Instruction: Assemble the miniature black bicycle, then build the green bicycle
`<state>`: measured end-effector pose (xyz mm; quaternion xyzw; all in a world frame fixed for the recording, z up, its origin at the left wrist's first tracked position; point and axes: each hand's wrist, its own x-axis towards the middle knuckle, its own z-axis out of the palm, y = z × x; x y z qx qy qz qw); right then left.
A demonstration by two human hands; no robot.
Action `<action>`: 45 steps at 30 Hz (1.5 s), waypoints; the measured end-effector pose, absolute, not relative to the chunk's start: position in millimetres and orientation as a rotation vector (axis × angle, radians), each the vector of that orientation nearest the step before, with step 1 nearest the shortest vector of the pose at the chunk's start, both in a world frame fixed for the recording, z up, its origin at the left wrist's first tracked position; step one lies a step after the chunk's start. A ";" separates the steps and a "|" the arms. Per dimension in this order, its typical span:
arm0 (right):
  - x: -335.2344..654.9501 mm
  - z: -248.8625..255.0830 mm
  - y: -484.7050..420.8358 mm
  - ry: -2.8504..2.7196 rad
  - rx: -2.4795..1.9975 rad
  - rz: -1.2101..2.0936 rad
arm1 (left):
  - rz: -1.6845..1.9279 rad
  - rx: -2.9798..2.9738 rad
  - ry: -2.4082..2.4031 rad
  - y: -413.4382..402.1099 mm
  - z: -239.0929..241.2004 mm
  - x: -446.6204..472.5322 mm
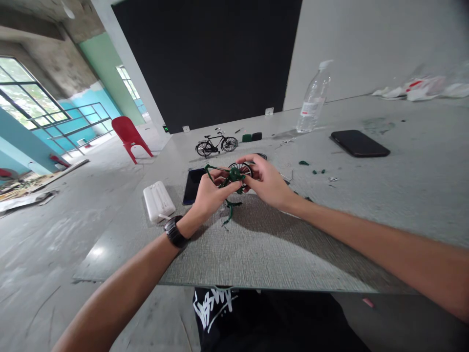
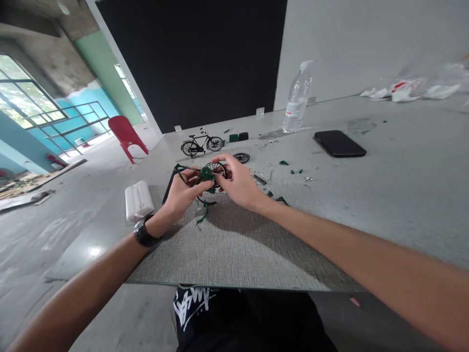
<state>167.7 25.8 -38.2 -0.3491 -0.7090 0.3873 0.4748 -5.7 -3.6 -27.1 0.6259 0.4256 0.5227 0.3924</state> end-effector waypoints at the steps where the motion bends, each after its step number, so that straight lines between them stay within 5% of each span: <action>1: 167.6 -37.6 25.8 -1.735 -0.850 0.954 | 1.328 1.587 1.077 -3.7 -27.0 -5.7; 45: 177.1 -46.6 31.9 -2.008 -0.864 0.628 | 1.224 1.762 1.074 -8.6 -36.5 -1.0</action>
